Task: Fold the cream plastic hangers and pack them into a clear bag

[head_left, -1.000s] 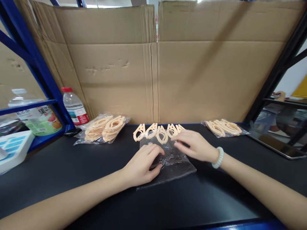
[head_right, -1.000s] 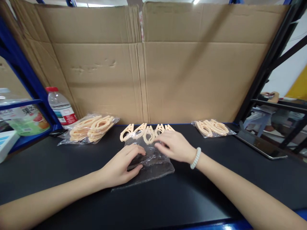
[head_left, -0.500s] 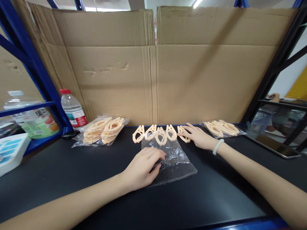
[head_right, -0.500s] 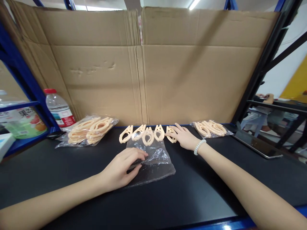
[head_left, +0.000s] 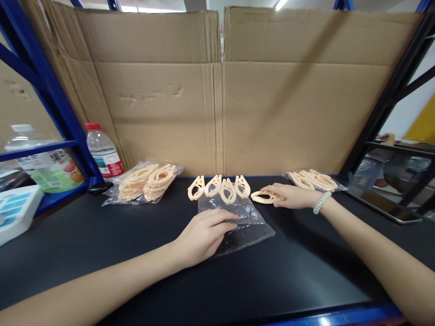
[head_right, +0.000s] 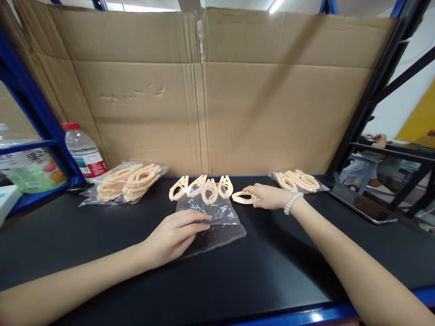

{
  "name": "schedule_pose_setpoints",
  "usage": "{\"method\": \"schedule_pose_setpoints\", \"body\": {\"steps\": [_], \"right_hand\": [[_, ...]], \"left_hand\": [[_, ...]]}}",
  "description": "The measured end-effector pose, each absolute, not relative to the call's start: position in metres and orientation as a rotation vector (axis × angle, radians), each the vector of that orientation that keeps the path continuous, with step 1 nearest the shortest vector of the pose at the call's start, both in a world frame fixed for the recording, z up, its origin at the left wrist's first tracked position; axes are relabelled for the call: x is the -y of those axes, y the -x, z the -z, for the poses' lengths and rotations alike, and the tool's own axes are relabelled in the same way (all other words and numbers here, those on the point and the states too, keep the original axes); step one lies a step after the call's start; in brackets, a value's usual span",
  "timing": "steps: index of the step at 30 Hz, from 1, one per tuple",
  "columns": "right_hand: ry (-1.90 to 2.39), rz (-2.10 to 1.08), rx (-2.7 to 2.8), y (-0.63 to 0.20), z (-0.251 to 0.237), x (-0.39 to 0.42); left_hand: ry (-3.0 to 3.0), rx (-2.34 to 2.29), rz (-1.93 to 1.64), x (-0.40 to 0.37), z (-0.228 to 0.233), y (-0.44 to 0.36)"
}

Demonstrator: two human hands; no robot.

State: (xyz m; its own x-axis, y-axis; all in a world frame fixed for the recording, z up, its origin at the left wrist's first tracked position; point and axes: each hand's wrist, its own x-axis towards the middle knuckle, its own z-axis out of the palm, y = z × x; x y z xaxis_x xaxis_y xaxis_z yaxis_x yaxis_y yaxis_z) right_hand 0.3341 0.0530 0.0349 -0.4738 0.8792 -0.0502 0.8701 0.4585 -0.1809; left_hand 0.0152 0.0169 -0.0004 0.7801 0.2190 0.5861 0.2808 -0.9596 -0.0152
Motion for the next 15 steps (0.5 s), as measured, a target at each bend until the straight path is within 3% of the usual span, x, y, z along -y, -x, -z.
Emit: {"method": "schedule_pose_setpoints", "body": {"steps": [7, 15], "right_hand": [[1.727, -0.329, 2.624, -0.336, -0.046, -0.043], [1.346, -0.392, 2.500, -0.325, -0.053, -0.037]], "left_hand": [[2.890, 0.415, 0.915, -0.014, -0.001, -0.018], [2.939, 0.452, 0.894, -0.013, -0.003, -0.019]]}}
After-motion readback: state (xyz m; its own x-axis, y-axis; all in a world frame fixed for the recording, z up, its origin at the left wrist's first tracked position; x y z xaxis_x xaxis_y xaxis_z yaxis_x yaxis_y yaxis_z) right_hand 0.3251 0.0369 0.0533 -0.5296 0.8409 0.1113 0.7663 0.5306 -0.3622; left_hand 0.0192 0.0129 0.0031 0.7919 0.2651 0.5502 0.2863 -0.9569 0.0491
